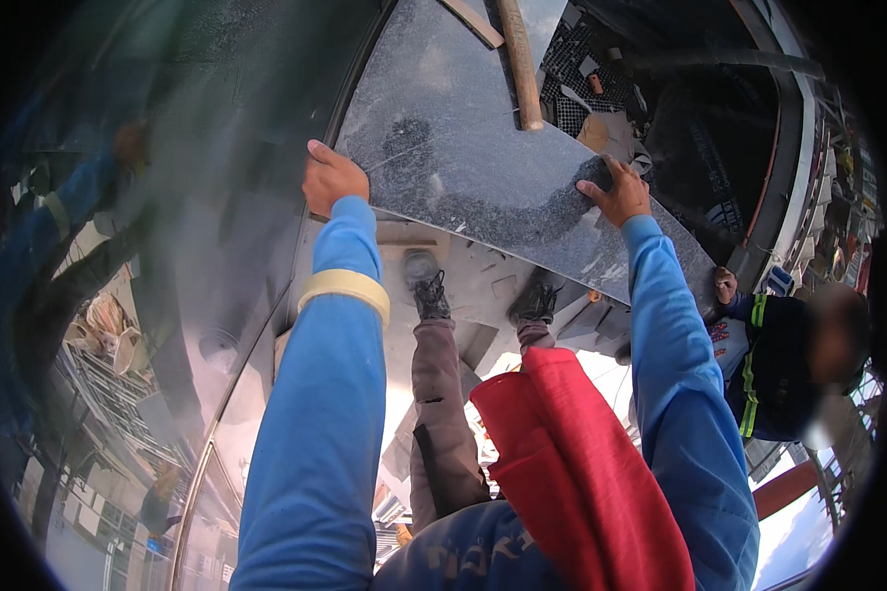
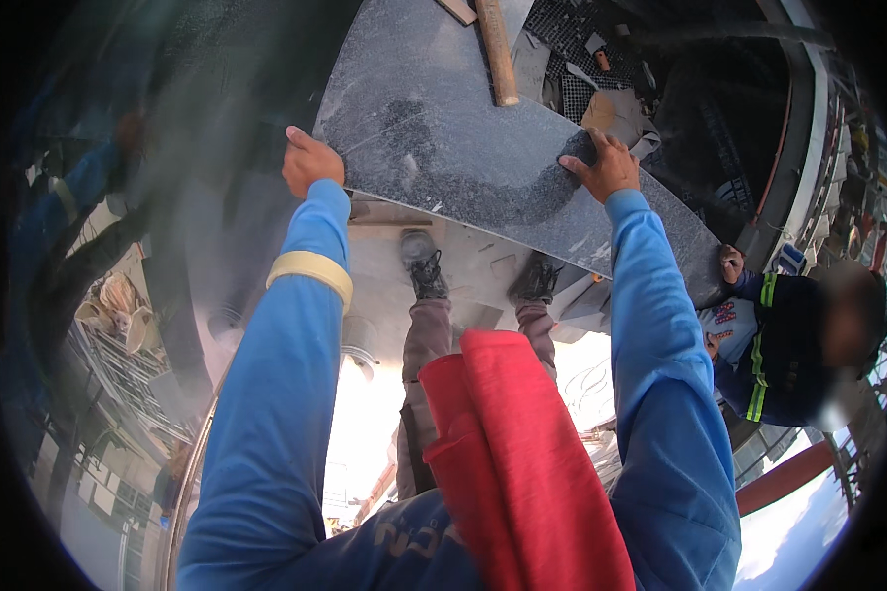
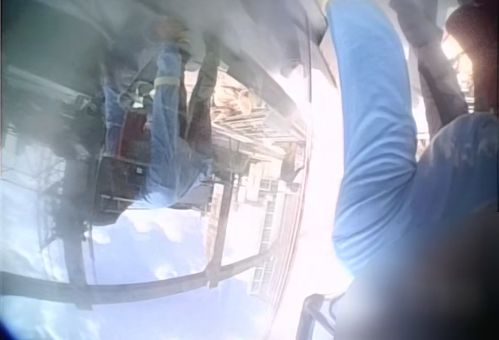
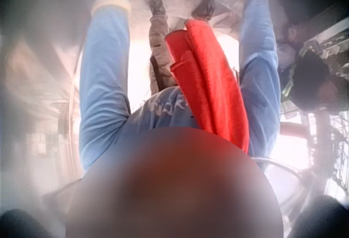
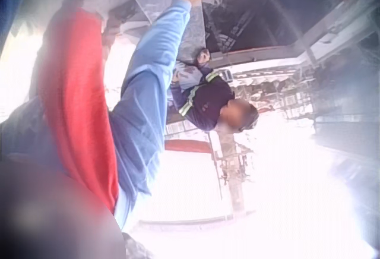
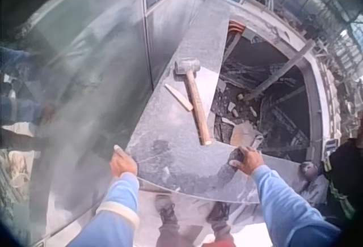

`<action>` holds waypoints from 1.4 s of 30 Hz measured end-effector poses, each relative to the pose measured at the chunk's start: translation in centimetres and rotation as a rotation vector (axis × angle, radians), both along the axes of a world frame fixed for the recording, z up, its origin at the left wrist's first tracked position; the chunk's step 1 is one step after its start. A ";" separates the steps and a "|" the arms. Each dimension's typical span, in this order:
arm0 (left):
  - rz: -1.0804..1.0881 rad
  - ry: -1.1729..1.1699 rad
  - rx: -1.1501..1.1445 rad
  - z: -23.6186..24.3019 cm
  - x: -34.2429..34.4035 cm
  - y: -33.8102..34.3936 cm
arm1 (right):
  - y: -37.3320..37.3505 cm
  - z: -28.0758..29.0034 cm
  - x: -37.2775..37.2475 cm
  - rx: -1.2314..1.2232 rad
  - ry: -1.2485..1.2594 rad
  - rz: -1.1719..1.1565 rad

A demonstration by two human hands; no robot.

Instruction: The person positions a large stone slab onto a curved architectural element and uses a rubber mallet to tap it into place. A coworker assists by holding the slab steady while the person adjusts alignment and taps along the edges.

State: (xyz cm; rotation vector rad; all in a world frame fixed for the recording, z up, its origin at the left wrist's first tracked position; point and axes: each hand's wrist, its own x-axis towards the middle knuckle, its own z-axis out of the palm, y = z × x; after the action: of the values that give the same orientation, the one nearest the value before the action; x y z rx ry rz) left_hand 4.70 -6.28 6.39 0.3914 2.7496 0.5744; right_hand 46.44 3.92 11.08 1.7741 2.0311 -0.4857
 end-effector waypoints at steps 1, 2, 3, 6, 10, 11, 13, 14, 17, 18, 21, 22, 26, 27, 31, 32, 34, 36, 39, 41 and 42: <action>-0.037 0.008 -0.056 0.1 -0.1 0.1 | 0.3 0.3 -0.3 -0.024 -0.012 -0.021; -0.091 0.003 -0.112 0.3 -0.3 0.2 | 0.6 0.6 -0.7 -0.052 -0.048 -0.041; -0.211 0.027 -0.148 0.4 -0.6 0.3 | 0.9 0.9 -1.1 -0.077 -0.085 -0.061; -0.531 0.049 -0.236 0.9 -1.9 0.3 | 1.0 1.6 -2.3 -0.122 -0.138 -0.132; -0.672 0.090 -0.178 0.7 -2.6 0.3 | 1.1 2.2 -3.1 -0.150 -0.185 -0.168; -0.686 0.094 -0.176 0.6 -2.5 0.3 | 1.2 2.3 -3.2 -0.176 -0.176 -0.186; -0.707 0.122 -0.165 0.5 -2.3 0.3 | 1.4 2.6 -3.3 -0.193 -0.171 -0.208; -0.714 0.143 -0.168 0.5 -2.2 0.4 | 1.4 2.6 -3.3 -0.192 -0.166 -0.214; -0.818 0.285 -0.103 0.6 -2.2 0.6 | 1.6 2.5 -3.3 -0.196 -0.179 -0.223; -0.812 0.251 -0.096 0.6 -2.3 0.7 | 1.6 2.4 -3.3 -0.199 -0.180 -0.223; -0.781 0.148 -0.106 0.6 -2.6 0.8 | 1.7 2.2 -3.3 -0.189 -0.173 -0.231; -0.772 0.106 -0.113 0.6 -2.7 0.9 | 1.9 2.2 -3.3 -0.208 -0.171 -0.231; -0.792 0.152 -0.093 0.4 -2.8 0.9 | 3.0 2.5 -3.3 -0.252 -0.194 -0.206; -0.791 0.153 -0.076 0.3 -2.8 0.9 | 3.4 2.6 -3.2 -0.292 -0.209 -0.194; -0.791 0.132 -0.070 0.1 -2.9 0.8 | 4.6 2.6 -3.4 -0.353 -0.245 -0.126; -0.786 0.130 -0.070 0.0 -2.9 0.8 | 4.8 2.6 -3.4 -0.359 -0.253 -0.135; -0.786 0.134 -0.083 0.0 -3.0 0.8 | 4.8 2.5 -3.7 -0.386 -0.263 -0.146; -0.779 0.124 -0.095 0.2 -3.0 0.8 | 4.6 2.5 -3.9 -0.368 -0.282 -0.144; -0.779 0.108 -0.071 0.4 -3.1 0.8 | 4.4 2.6 -4.1 -0.360 -0.294 -0.146; -0.791 0.109 -0.056 0.5 -3.2 0.9 | 4.3 2.6 -4.3 -0.350 -0.296 -0.148; -0.787 0.112 -0.061 0.5 -3.2 0.8 | 4.3 2.6 -4.3 -0.338 -0.299 -0.148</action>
State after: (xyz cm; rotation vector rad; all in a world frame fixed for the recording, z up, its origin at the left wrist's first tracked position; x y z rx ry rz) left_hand 1.51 -5.43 6.89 1.4192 2.4025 0.2571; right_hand 42.13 8.22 13.69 1.6790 1.5240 -0.5348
